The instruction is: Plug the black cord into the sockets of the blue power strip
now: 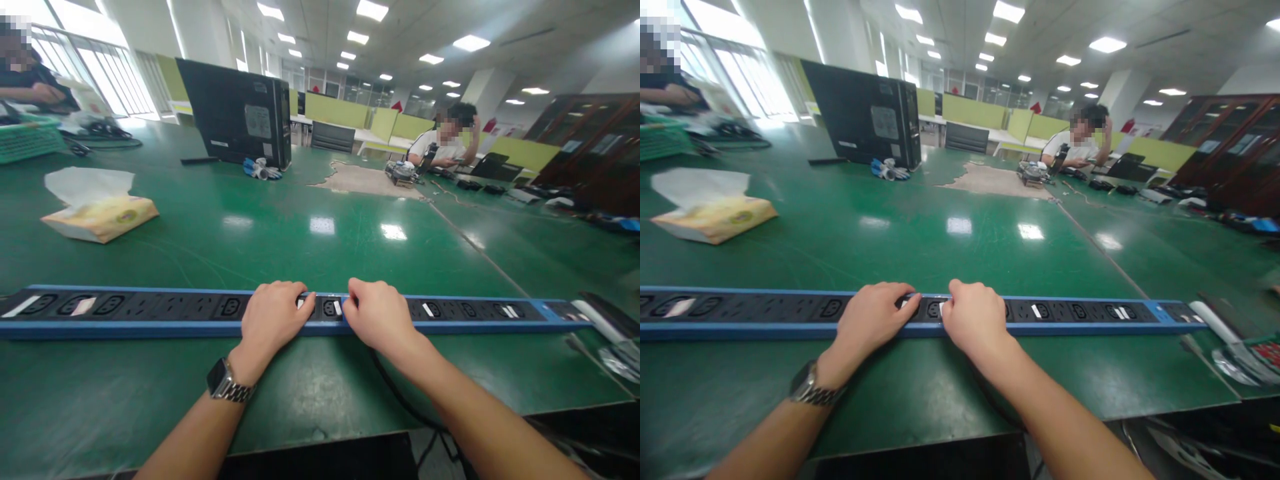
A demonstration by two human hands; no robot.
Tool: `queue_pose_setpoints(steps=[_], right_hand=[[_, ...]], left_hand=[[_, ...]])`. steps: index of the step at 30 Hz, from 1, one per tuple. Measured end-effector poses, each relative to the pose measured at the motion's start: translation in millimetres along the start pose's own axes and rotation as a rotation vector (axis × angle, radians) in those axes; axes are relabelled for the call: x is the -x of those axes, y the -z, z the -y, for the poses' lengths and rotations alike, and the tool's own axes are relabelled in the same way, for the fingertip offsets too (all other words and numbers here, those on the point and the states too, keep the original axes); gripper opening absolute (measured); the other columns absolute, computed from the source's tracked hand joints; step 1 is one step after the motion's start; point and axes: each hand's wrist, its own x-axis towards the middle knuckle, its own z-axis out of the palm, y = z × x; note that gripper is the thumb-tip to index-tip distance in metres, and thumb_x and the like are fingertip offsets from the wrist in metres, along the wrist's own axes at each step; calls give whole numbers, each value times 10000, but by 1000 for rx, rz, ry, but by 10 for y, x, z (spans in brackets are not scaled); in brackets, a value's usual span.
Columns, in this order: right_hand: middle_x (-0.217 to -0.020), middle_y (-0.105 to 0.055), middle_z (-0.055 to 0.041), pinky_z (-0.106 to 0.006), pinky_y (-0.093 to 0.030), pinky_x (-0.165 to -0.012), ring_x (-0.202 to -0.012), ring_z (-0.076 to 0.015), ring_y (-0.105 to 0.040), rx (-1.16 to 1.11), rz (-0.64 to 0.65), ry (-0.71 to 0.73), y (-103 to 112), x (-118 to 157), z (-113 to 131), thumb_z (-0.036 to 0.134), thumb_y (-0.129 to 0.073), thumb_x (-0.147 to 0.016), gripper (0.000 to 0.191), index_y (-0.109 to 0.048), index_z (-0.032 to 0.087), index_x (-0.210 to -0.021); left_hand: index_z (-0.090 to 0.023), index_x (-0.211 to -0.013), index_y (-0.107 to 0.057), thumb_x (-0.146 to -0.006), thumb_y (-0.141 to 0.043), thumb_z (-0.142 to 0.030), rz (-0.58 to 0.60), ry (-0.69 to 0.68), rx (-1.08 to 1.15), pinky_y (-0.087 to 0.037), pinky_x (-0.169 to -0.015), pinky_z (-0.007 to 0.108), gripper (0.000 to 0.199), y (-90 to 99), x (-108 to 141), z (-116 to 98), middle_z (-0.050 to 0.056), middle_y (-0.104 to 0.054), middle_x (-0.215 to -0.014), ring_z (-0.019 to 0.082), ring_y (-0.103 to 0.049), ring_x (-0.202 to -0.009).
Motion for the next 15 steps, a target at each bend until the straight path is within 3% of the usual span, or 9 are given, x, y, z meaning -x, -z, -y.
queue_pose_setpoints(steps=[4, 5, 7, 9, 11, 13, 15], right_hand=[[-710, -669, -44, -249, -314, -573, -650, -164, -589, -147, -12, 21, -66, -40, -112, 388, -454, -878, 270, -629, 218, -761], [-688, -661, -33, -242, -314, -575, -642, -150, -577, -207, -19, 45, -83, -78, -194, 434, -439, -893, 334, -612, 214, -711], [-652, -642, -17, -235, -301, -565, -618, -131, -549, -271, -76, 28, -143, -163, -383, 499, -391, -913, 430, -588, 211, -663], [-655, -641, -16, -241, -273, -548, -614, -133, -537, -228, -161, -78, -248, -236, -550, 498, -375, -918, 435, -595, 214, -673], [-686, -657, -20, -247, -249, -543, -637, -140, -546, -163, -201, -133, -377, -275, -654, 479, -403, -907, 399, -618, 219, -693], [-707, -669, -20, -251, -241, -542, -649, -142, -553, -141, -197, -108, -491, -282, -699, 477, -429, -892, 386, -633, 221, -687], [-693, -668, -14, -250, -243, -536, -627, -135, -550, -169, -209, -84, -566, -272, -719, 483, -450, -879, 378, -644, 221, -688]], left_hand=[[-180, -818, -692, -879, -468, -381, -228, 43, 292, -436, -793, 355, 308, 83, 219, -121, 76, -721, -860, 230, -627, -842], [-180, -794, -686, -875, -476, -384, -201, 60, 404, -442, -771, 342, 303, 91, 317, -192, 69, -715, -836, 217, -626, -811], [-190, -815, -689, -865, -502, -411, 18, 107, 662, -453, -687, 307, 294, 50, 518, -376, 47, -709, -789, 183, -626, -718], [-193, -1051, -661, -852, -525, -469, 287, 213, 971, -458, -601, 277, 367, -67, 658, -603, 31, -709, -774, 163, -628, -652], [-171, -1165, -585, -842, -518, -517, 430, 362, 1300, -460, -546, 259, 478, -202, 690, -856, 44, -708, -805, 162, -642, -650], [-148, -1006, -597, -842, -481, -565, 408, 555, 1586, -447, -502, 240, 463, -257, 627, -1113, 49, -682, -758, 153, -638, -619], [-156, -788, -580, -843, -471, -587, 293, 584, 1725, -406, -466, 213, 448, -156, 518, -1328, 20, -621, -614, 118, -585, -530]])
